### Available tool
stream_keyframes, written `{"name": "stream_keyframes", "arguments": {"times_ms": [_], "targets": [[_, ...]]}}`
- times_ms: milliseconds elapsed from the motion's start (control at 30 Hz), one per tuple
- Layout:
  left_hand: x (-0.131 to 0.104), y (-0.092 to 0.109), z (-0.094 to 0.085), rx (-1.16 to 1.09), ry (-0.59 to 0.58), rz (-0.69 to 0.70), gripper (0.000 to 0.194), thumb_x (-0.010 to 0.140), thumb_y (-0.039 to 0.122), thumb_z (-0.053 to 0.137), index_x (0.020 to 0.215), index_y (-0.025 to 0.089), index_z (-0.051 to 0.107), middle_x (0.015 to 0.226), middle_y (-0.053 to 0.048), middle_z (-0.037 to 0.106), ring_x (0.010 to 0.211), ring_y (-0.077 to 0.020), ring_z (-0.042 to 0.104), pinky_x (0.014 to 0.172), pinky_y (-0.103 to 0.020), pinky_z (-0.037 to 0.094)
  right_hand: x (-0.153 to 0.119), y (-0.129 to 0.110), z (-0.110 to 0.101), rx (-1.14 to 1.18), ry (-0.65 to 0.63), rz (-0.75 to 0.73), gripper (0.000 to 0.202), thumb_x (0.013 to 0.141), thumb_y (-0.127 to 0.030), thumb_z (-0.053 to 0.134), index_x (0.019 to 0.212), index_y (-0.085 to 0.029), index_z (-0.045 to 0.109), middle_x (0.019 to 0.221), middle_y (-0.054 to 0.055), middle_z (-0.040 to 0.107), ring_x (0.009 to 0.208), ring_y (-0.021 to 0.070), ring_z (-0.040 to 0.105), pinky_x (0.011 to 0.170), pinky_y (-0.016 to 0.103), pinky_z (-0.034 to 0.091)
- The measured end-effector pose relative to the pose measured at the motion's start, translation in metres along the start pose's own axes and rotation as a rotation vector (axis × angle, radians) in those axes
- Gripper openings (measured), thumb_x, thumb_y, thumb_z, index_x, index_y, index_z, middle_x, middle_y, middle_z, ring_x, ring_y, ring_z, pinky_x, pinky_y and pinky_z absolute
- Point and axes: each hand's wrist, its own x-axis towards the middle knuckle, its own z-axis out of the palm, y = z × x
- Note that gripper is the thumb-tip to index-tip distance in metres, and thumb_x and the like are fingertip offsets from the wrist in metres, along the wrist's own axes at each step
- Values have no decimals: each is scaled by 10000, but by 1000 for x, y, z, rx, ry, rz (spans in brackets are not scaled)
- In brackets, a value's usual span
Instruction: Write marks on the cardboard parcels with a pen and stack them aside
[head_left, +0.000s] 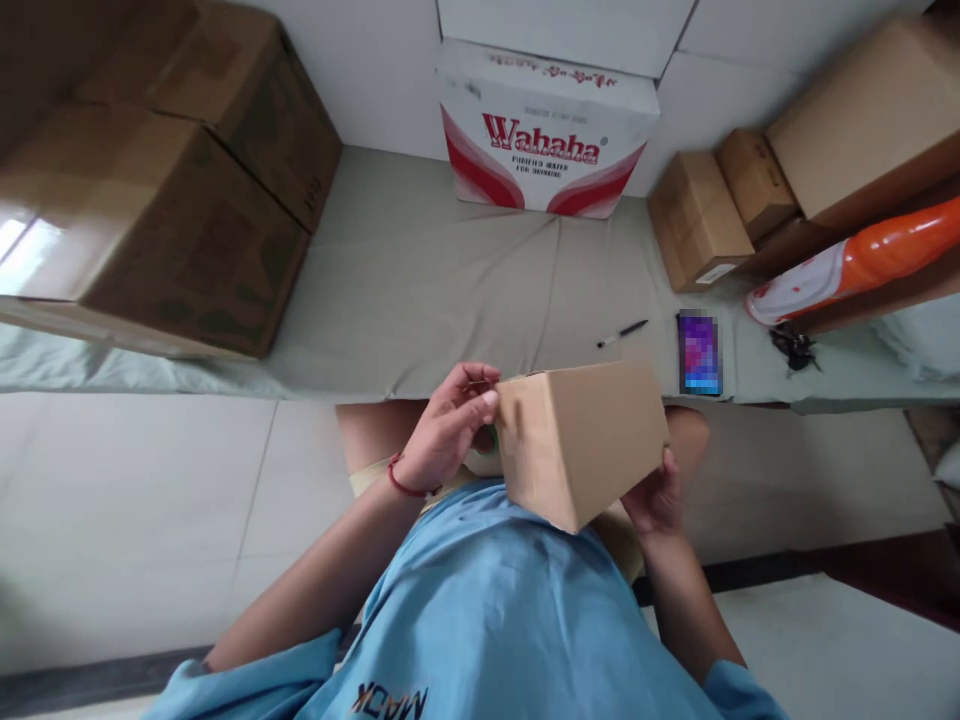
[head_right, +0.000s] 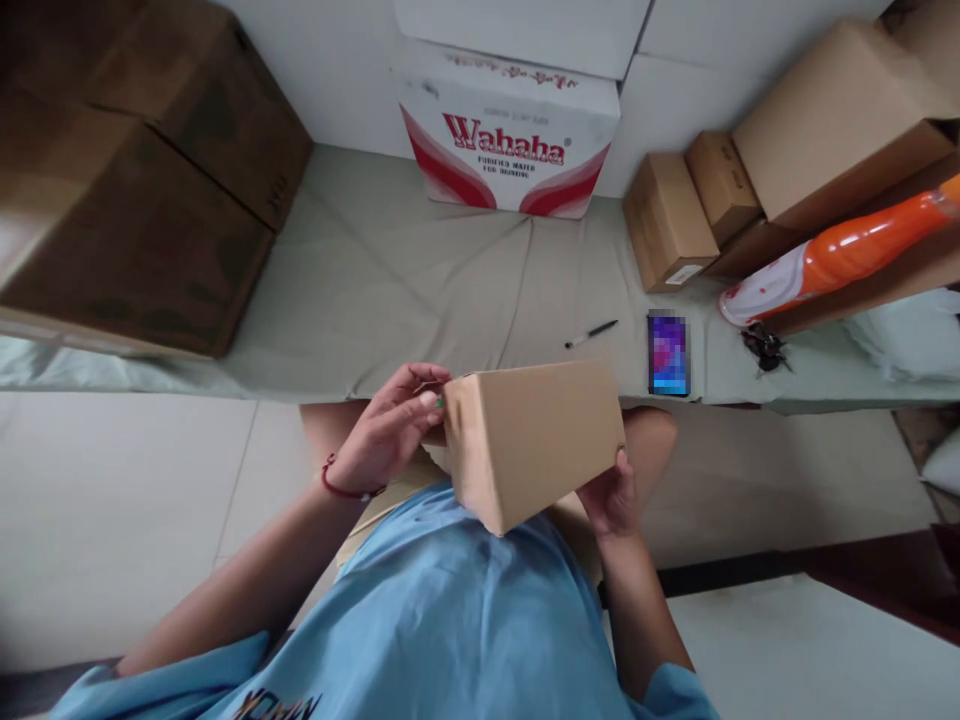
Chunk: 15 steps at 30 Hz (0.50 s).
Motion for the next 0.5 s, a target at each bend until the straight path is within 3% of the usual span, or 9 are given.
{"name": "stream_keyframes", "arguments": {"times_ms": [100,233,300,400,500], "targets": [[-4,-16,-9,9,119,28,585,690,418,939,1144,275,599,1185,-63,641,1035,-225,646,669,-265,545,-4,9,-4,-44,-40,-25,449,911,-720,666,1199,-396,782,1343,35,790,1375,336,689,1115,585,616],[-16,-37,-24,22,247,24,661,681,508,1001,1131,255,589,1134,-43,631,1018,-189,637,778,-261,573,-7,13,12,12,-86,6,487,886,-673,721,1259,-364,769,1332,47,796,1292,319,730,990,511,673],[-26,-44,-28,-47,197,24,692,727,644,959,1178,260,601,1186,-50,634,1029,-193,648,780,-266,580,-8,13,27,35,-103,28,522,891,-662,740,1314,-356,742,1321,41,799,1231,300,752,906,468,692],[-40,-49,-27,-178,71,38,927,711,806,898,1423,306,576,1372,-85,635,1189,-263,670,884,-325,614,-11,13,48,0,-92,41,564,889,-646,777,1359,-342,711,1308,28,795,1162,269,759,834,417,701],[-48,-47,-28,-238,66,11,1051,715,681,962,1595,357,490,1554,-82,605,1383,-317,626,1043,-362,602,-15,9,62,-132,-153,-8,579,930,-632,768,1426,-352,670,1432,27,734,1268,264,711,881,409,704]]}}
